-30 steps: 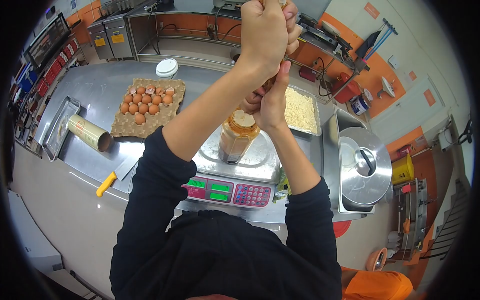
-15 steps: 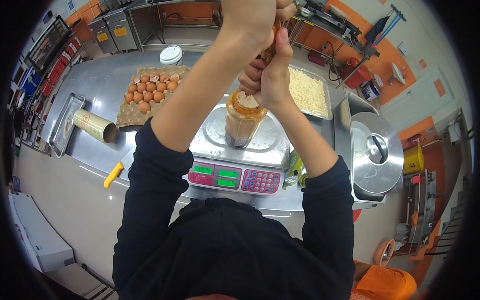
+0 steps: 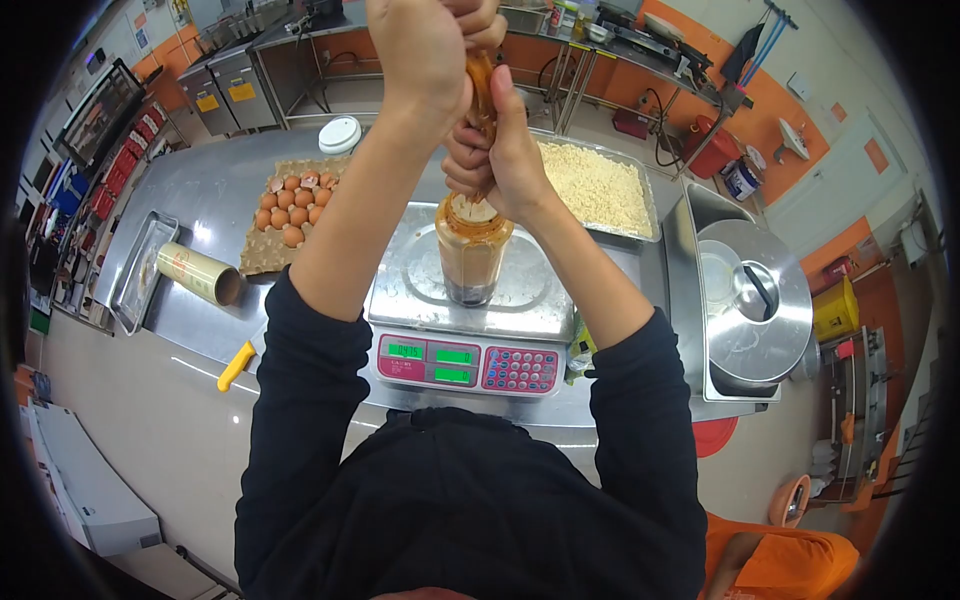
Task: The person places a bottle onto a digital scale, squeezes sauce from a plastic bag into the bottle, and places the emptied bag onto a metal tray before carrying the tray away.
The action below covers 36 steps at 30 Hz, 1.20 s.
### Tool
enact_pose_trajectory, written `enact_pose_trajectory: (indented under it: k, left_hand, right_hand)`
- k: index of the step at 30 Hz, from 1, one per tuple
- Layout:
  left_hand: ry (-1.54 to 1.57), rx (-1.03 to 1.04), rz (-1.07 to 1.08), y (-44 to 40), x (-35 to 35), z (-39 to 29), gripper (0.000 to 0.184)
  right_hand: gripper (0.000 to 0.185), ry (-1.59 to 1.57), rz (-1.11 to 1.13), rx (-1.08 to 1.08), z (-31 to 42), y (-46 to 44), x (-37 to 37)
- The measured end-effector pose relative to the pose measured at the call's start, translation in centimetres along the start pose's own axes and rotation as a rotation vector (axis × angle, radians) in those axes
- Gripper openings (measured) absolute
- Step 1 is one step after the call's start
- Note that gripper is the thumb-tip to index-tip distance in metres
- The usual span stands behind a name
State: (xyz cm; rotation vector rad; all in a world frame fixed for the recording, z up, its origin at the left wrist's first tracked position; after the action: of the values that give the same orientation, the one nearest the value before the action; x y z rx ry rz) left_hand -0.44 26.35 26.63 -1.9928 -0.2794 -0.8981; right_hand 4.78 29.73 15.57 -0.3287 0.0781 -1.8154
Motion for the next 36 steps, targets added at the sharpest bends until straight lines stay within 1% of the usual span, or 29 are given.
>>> enact_pose_trajectory:
  k: [3,4,7,8,9,10,11,13,14,15,17,18,19,21,22,23,25,27,28,29,30,31,32,33,35,36]
  left_hand:
    - [-0.069,0.037,-0.024,0.0,-0.3,-0.5,0.049]
    - [-0.072,0.039,0.005,-0.2,-0.7,-0.5,0.046]
    - [0.016,0.072,0.020,-0.4,-1.1,-1.0,0.044]
    - [0.064,0.089,0.013,-0.5,-1.5,-1.3,0.043]
    - [0.038,0.159,0.043,-0.9,-1.6,-1.9,0.051]
    - [0.001,0.191,-0.006,-0.8,-2.6,-2.6,0.048]
    - [-0.036,0.223,-0.060,-0.5,-3.8,-3.5,0.046]
    - [0.054,0.277,-0.132,-0.1,-6.8,-5.8,0.042]
    - [0.124,0.333,-0.247,0.3,-8.7,-6.9,0.042]
    - [0.232,0.336,-0.267,0.8,-10.7,-8.0,0.041]
    - [0.335,0.410,-0.412,3.2,-14.0,-10.0,0.043]
    - [0.422,0.365,-0.345,4.8,-17.1,-11.2,0.044]
    - [0.511,0.320,-0.272,6.3,-19.2,-12.4,0.046]
    - [0.371,0.390,-0.820,11.6,-20.6,-14.2,0.046]
    - [0.373,0.434,-0.862,13.6,-21.8,-15.9,0.044]
    - [0.377,0.482,-0.906,16.3,-24.0,-17.5,0.044]
    - [0.375,0.508,-0.990,22.2,-28.8,-20.4,0.041]
    - [0.425,0.553,-1.016,28.3,-31.9,-22.2,0.041]
    - [0.423,0.535,-0.941,31.1,-34.3,-22.9,0.042]
    - [0.367,0.616,-1.202,32.6,-30.8,-23.3,0.035]
    - [0.332,0.620,-1.231,34.5,-30.4,-24.0,0.034]
    - [0.360,0.700,-1.322,36.7,-30.8,-24.7,0.038]
    - [0.296,0.622,-1.328,37.6,-28.6,-25.6,0.044]
    - [0.333,0.643,-1.256,38.4,-27.3,-26.9,0.048]
    - [0.268,0.714,-1.073,42.1,-28.5,-29.9,0.050]
    - [0.206,0.700,-1.078,43.4,-27.7,-31.4,0.049]
  right_hand:
    - [0.064,0.008,0.012,-0.007,-0.2,-0.3,0.0]
    - [0.062,-0.012,0.027,-0.011,-0.2,-0.5,-0.1]
    - [0.058,-0.037,0.085,-0.017,0.2,-1.0,-0.5]
    - [0.056,-0.004,0.072,-0.012,0.4,-1.1,-0.6]
    - [0.055,0.029,0.058,-0.006,0.7,-1.0,-0.4]
    - [0.055,0.061,0.045,0.002,1.1,-1.0,-0.3]
    - [0.055,0.194,0.066,-0.039,1.6,-1.3,-0.2]
    - [0.057,0.449,0.114,-0.111,2.4,-1.7,0.0]
    - [0.061,0.572,0.175,-0.119,2.8,-1.9,0.2]
    - [0.060,0.722,0.218,-0.136,3.3,-2.2,0.3]
    - [0.058,1.018,0.288,-0.165,4.1,-2.3,0.6]
    - [0.060,1.050,0.362,-0.128,4.6,-2.2,0.9]
    - [0.061,0.972,0.327,-0.087,5.1,-1.9,1.6]
    - [0.062,0.819,0.264,-0.010,5.5,-0.6,3.9]
    - [0.056,0.766,0.164,-0.081,5.7,0.2,5.4]
    - [0.052,0.643,0.111,-0.123,5.0,1.1,7.0]
    - [0.048,0.392,0.030,-0.210,1.6,2.6,10.1]
    - [0.049,0.295,0.119,-0.148,-6.6,2.7,14.1]
    - [0.054,0.243,0.216,-0.095,-12.3,2.3,16.7]
    - [0.051,0.338,0.235,-0.042,-16.5,2.1,19.9]
    - [0.049,0.434,0.246,0.011,-20.2,2.1,23.6]
    - [0.057,0.309,0.202,0.113,-23.5,2.1,26.6]
    - [0.056,0.197,0.159,0.126,-24.5,1.9,29.8]
    - [0.049,0.144,0.083,0.132,-24.5,1.7,32.3]
    - [0.038,0.085,0.033,0.233,-25.5,0.9,36.2]
    - [0.036,0.070,0.036,0.223,-26.3,0.5,38.0]
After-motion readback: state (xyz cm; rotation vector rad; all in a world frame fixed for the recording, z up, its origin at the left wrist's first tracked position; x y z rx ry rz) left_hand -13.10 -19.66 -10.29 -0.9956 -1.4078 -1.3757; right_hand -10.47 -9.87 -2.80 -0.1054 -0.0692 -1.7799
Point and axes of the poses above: each hand's wrist, its own y-axis away from the middle knuckle, its own x-axis out of the palm, z = x × y, the point moved 6 cm from there along -y, towards the middle knuckle, and after that the axes turned 12 degrees about y, right-handed, at the moved point
